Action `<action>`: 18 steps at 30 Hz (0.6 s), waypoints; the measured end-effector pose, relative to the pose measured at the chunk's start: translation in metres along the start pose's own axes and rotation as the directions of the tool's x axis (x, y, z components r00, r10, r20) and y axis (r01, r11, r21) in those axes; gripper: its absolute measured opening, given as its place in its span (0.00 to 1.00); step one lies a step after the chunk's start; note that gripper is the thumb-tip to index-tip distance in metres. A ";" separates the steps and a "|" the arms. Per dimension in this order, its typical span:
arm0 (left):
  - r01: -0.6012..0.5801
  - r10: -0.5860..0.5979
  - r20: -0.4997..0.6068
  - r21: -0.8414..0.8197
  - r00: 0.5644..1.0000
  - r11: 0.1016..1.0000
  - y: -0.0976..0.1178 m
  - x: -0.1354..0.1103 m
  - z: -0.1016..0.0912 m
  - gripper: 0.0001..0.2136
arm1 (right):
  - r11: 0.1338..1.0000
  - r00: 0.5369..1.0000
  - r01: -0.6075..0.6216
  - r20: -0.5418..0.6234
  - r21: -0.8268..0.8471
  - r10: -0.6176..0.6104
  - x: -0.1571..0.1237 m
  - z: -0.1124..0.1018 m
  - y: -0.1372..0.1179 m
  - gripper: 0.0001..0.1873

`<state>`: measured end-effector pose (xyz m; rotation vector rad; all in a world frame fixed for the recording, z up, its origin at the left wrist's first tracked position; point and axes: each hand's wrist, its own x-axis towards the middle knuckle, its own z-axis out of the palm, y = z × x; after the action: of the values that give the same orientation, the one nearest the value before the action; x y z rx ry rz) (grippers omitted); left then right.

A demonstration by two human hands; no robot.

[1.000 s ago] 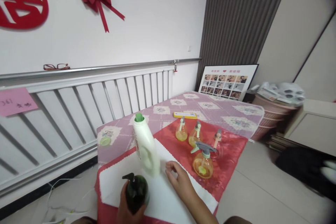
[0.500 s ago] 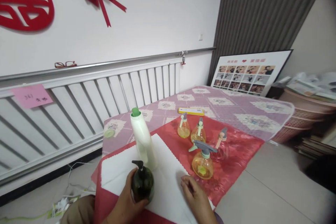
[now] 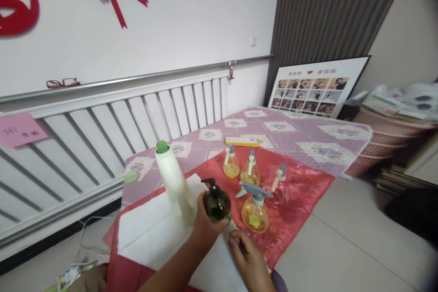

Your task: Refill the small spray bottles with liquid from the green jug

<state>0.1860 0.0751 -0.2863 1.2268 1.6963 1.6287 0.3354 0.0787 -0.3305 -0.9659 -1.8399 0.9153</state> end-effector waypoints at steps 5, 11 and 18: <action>0.052 -0.048 -0.099 0.042 0.994 0.998 -0.020 0.036 0.028 0.40 | 0.999 1.000 0.005 -0.005 -0.033 -0.005 0.000 -0.001 -0.003 0.14; 0.031 -0.021 -0.145 0.069 0.989 0.997 -0.036 0.058 0.056 0.39 | 0.999 1.000 -0.026 0.015 -0.026 0.026 0.004 -0.001 -0.008 0.13; -0.026 0.052 -0.209 0.122 0.977 0.992 -0.046 0.064 0.078 0.42 | 1.000 1.000 -0.007 -0.031 -0.030 0.007 0.003 -0.006 -0.009 0.12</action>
<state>0.2081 0.1754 -0.3289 1.1829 1.9351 1.7572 0.3377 0.0790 -0.3194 -1.0002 -1.8303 0.8747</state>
